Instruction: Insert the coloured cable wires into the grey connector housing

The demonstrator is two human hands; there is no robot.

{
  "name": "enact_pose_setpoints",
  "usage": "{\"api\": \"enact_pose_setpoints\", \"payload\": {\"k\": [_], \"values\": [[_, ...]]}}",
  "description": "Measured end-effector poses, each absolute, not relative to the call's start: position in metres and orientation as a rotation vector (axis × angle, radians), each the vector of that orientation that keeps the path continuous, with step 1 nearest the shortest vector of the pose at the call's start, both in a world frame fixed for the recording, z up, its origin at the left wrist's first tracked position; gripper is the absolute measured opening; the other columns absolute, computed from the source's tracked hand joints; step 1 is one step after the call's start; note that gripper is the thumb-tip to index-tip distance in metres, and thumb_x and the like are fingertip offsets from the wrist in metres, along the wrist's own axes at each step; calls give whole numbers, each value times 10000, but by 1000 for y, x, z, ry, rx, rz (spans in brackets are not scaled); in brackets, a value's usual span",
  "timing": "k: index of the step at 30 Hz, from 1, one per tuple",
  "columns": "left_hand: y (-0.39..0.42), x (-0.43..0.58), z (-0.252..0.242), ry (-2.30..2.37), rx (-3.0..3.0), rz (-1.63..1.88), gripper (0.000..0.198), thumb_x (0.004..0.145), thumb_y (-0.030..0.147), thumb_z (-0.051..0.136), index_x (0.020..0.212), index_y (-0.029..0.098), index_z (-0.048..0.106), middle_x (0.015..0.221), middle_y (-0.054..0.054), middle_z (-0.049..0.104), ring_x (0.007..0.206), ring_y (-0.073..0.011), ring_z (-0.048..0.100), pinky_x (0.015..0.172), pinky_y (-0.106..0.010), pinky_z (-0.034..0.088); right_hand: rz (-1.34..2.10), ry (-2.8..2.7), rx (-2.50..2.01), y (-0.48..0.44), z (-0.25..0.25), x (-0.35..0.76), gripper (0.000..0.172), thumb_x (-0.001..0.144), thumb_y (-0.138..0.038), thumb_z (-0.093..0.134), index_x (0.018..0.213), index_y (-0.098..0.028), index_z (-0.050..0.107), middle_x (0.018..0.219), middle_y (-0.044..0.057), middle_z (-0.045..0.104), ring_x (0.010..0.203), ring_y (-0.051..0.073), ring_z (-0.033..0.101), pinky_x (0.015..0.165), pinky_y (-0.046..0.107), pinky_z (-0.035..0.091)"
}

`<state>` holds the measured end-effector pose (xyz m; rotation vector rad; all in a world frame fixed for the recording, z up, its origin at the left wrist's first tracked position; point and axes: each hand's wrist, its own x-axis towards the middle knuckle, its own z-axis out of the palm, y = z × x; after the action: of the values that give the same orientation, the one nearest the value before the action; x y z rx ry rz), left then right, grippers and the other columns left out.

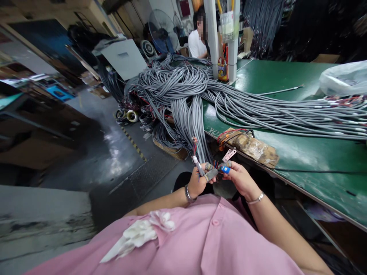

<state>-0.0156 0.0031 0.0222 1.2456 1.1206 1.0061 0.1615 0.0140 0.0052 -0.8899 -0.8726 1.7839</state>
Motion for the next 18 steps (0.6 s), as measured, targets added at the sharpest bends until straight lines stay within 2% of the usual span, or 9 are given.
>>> {"api": "enact_pose_setpoints", "payload": {"k": [5,13,18], "values": [[2,-17,22,1073,1257,1013,346,764,459,705,687,139,600,570,-30,633,497,-114,572,498,-224,480,1741,-858,-922,14,0,158,165,712,-294,805,778,-176,709,692,1,645,582,99,518,591,249,443],[6,-22,19,1020,1264,970,419,795,539,635,661,142,629,563,-44,633,512,-120,568,515,-228,467,1903,-739,-806,18,-1,152,171,703,-290,809,737,-173,689,635,-14,624,558,98,521,577,247,435],[11,-25,22,960,1338,846,445,799,549,628,614,144,620,533,-44,621,471,-106,536,481,-216,434,1870,-837,-785,22,6,147,204,717,-336,798,770,-166,699,661,18,673,585,138,585,591,276,442]]}}
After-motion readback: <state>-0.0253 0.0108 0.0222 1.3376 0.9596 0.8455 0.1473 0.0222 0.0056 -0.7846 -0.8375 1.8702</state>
